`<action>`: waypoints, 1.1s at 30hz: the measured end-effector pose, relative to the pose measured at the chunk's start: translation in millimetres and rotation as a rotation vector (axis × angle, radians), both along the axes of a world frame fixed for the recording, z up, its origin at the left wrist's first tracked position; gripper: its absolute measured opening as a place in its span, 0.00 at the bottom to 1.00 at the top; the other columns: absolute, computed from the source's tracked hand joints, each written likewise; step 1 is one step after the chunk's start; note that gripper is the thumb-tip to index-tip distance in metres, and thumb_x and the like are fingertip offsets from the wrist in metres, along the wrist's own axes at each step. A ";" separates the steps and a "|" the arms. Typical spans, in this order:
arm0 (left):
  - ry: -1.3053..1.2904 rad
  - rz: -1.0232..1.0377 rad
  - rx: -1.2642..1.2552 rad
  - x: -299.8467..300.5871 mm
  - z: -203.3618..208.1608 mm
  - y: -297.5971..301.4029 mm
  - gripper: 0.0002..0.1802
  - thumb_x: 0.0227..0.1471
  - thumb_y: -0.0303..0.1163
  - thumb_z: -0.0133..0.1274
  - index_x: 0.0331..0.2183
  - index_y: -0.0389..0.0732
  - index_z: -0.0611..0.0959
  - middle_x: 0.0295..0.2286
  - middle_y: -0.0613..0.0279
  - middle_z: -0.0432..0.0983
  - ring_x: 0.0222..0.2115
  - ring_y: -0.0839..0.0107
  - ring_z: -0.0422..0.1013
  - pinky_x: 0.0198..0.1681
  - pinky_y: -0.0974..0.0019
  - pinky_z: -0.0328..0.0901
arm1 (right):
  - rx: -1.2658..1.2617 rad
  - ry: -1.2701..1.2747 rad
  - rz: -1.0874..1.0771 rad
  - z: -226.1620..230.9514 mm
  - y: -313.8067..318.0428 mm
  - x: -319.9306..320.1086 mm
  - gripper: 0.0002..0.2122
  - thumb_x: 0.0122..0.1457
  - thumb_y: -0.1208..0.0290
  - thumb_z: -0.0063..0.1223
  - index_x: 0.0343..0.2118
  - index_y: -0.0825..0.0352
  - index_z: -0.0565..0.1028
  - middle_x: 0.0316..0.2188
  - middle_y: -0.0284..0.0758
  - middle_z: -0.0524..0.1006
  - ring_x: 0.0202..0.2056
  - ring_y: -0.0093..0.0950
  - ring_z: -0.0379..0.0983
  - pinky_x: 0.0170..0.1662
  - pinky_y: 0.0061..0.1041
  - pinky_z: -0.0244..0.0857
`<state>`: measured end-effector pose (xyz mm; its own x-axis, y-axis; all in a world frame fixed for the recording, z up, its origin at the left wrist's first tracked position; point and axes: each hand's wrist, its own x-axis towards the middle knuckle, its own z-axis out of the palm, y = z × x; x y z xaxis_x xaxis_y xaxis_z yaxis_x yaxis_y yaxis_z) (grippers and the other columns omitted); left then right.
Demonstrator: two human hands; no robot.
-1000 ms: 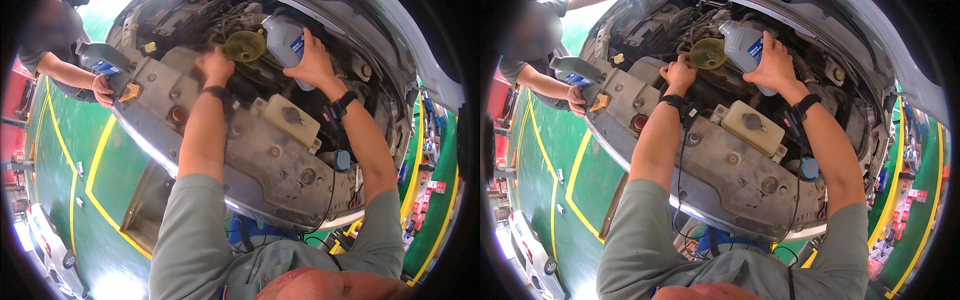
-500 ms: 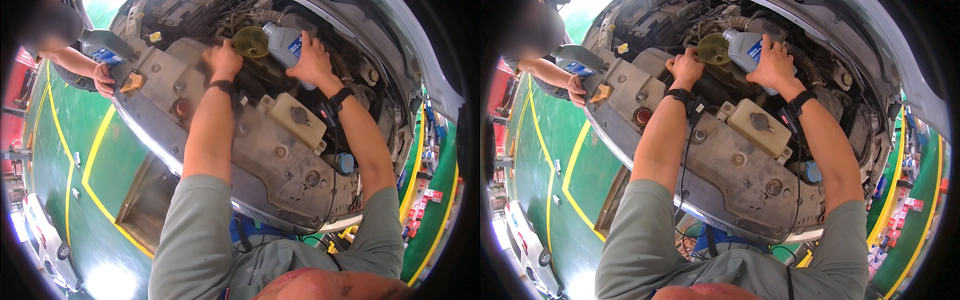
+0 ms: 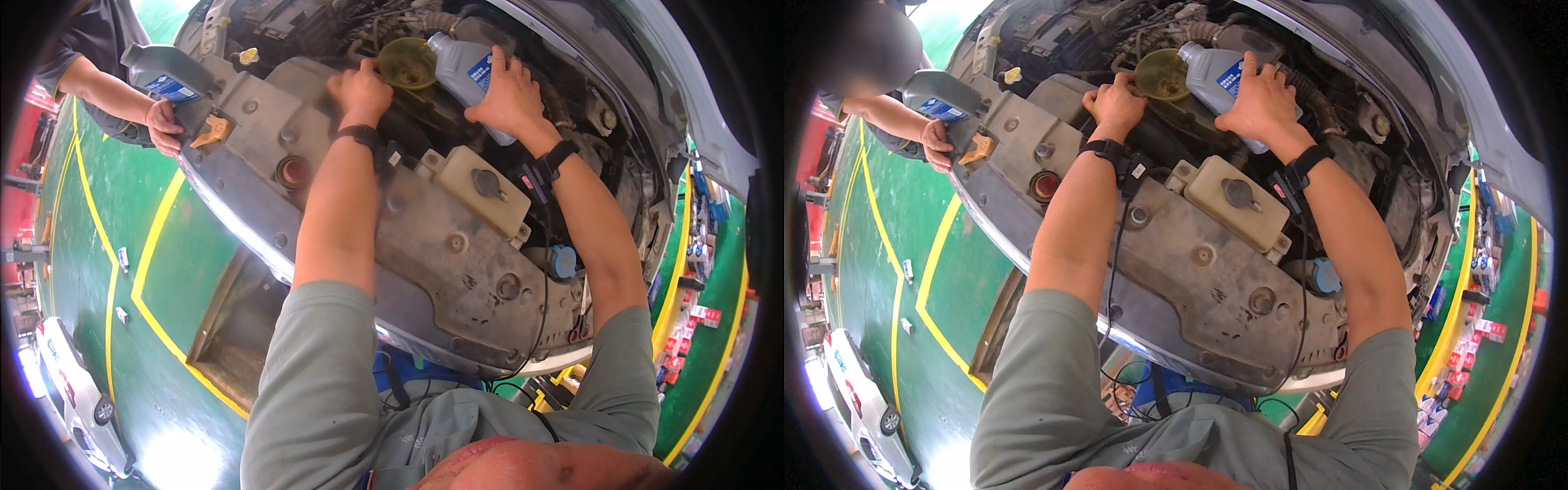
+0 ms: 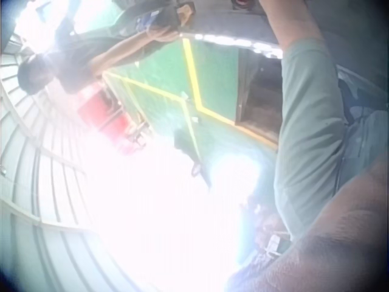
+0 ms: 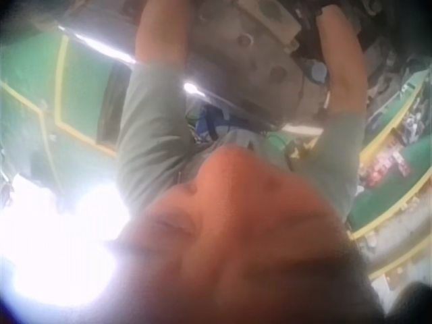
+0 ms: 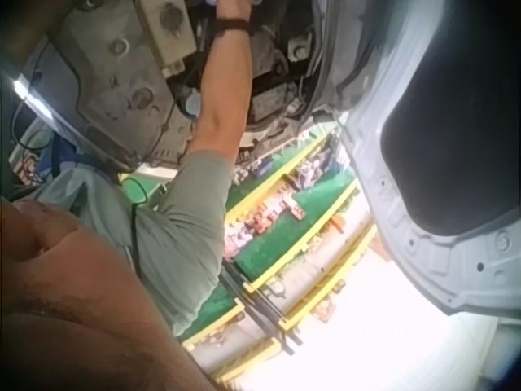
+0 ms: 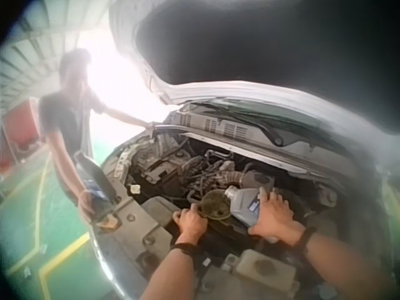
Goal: The person opens a bottle of engine oil and pours it into the car's engine using a funnel. They repeat this process with a second bottle, then close the first bottle and place it on the car's front grille.
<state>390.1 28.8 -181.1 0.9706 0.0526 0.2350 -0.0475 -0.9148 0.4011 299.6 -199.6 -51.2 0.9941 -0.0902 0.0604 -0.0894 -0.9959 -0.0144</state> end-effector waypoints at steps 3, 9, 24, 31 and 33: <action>-0.006 -0.013 -0.008 0.1 -0.5 1.4 0.18 0.52 0.39 0.55 0.47 0.58 0.83 0.37 0.61 0.84 0.47 0.63 0.76 0.54 0.51 0.55 | -0.002 -0.038 0.026 -2.6 -3.0 -0.1 0.59 0.37 0.53 0.76 0.71 0.71 0.51 0.58 0.56 0.68 0.60 0.52 0.66 0.60 0.50 0.64; -0.009 -0.022 -0.008 0.8 -1.7 1.2 0.19 0.52 0.40 0.56 0.48 0.58 0.83 0.37 0.62 0.85 0.47 0.64 0.76 0.54 0.51 0.55 | 0.002 -0.062 0.021 1.5 -5.0 -1.6 0.59 0.37 0.53 0.76 0.70 0.71 0.51 0.59 0.56 0.68 0.60 0.53 0.66 0.60 0.50 0.64; 0.116 -0.016 0.041 0.7 5.4 0.5 0.24 0.55 0.40 0.56 0.55 0.58 0.79 0.39 0.69 0.85 0.51 0.64 0.73 0.58 0.51 0.49 | -0.041 -0.083 0.029 13.3 -9.9 -3.1 0.58 0.37 0.54 0.75 0.71 0.70 0.51 0.57 0.54 0.69 0.58 0.51 0.68 0.59 0.49 0.65; 0.114 -0.038 0.041 0.8 4.2 2.8 0.25 0.57 0.41 0.56 0.56 0.59 0.78 0.37 0.70 0.84 0.51 0.64 0.72 0.58 0.50 0.48 | -0.073 -0.133 0.056 18.7 -13.1 -4.0 0.58 0.37 0.54 0.75 0.70 0.69 0.52 0.56 0.53 0.70 0.57 0.51 0.69 0.57 0.49 0.66; 0.102 -0.021 0.054 1.7 3.0 1.6 0.25 0.56 0.42 0.57 0.56 0.59 0.78 0.38 0.70 0.85 0.51 0.64 0.73 0.58 0.50 0.48 | -0.080 -0.144 0.060 21.0 -13.9 -4.4 0.58 0.37 0.54 0.76 0.70 0.69 0.53 0.56 0.53 0.70 0.57 0.51 0.69 0.57 0.49 0.66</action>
<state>391.8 30.4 -178.1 0.9904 0.0221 0.1367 -0.0282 -0.9343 0.3554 295.1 -213.4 -30.2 0.9781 -0.0201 0.2072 -0.0325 -0.9979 0.0565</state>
